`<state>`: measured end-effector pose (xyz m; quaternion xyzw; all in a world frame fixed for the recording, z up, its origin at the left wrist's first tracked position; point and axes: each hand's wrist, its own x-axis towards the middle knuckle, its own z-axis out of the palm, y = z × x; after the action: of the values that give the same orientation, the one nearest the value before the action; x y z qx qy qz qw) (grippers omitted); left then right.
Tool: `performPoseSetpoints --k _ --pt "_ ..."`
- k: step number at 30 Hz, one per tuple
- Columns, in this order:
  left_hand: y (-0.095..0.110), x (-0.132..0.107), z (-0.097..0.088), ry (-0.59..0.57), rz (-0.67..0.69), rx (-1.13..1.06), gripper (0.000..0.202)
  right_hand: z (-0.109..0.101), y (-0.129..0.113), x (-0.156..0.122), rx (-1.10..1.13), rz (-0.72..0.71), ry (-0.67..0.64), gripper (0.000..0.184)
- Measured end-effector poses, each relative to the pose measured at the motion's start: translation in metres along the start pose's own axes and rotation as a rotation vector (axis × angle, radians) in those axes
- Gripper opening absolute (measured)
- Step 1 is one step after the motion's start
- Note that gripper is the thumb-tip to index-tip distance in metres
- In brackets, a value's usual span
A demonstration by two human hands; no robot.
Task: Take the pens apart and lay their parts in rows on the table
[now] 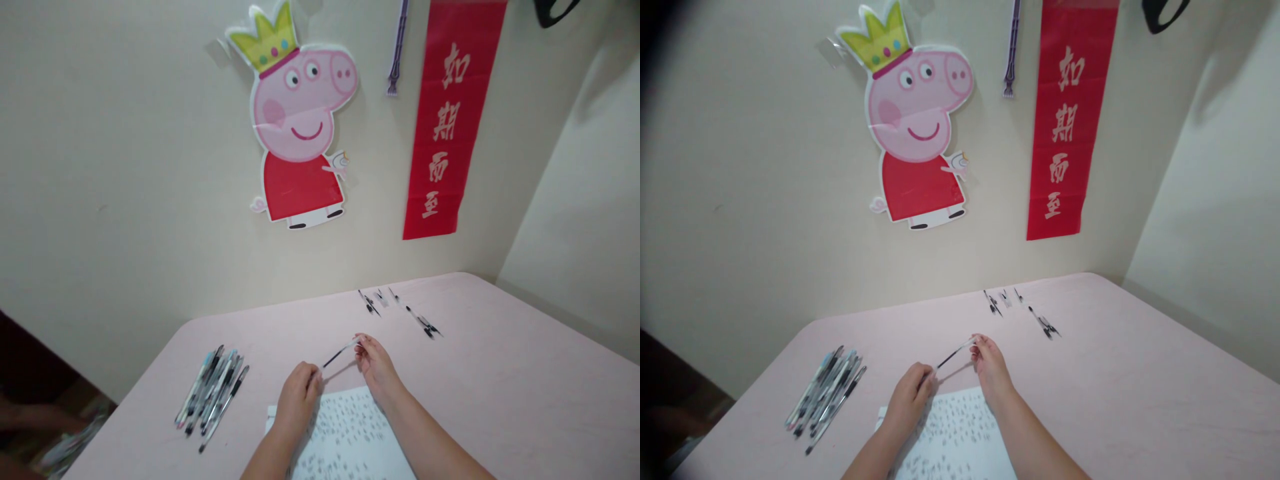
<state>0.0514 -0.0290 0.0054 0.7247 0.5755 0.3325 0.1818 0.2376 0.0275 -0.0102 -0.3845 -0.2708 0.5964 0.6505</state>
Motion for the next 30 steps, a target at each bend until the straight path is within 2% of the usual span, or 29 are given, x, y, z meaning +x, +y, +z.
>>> performPoseSetpoints --k 5,12,15,22,30 --pt "-0.002 0.0 0.0 0.007 -0.006 0.007 0.02 -0.006 0.001 0.008 0.049 -0.016 0.048 0.026" --pt "-0.007 -0.002 0.0 0.027 -0.01 -0.004 0.022 -0.006 -0.004 0.008 0.099 0.042 0.069 0.024" --pt "-0.007 -0.002 0.0 0.048 -0.023 -0.006 0.024 -0.006 -0.004 0.006 0.023 0.017 0.049 0.026" --pt "-0.007 0.0 0.0 0.088 -0.038 -0.001 0.024 -0.008 0.008 0.004 -0.364 -0.061 0.014 0.03" --pt "-0.01 0.0 0.002 0.084 -0.033 0.002 0.023 -0.006 0.004 0.002 -0.351 -0.087 0.022 0.032"
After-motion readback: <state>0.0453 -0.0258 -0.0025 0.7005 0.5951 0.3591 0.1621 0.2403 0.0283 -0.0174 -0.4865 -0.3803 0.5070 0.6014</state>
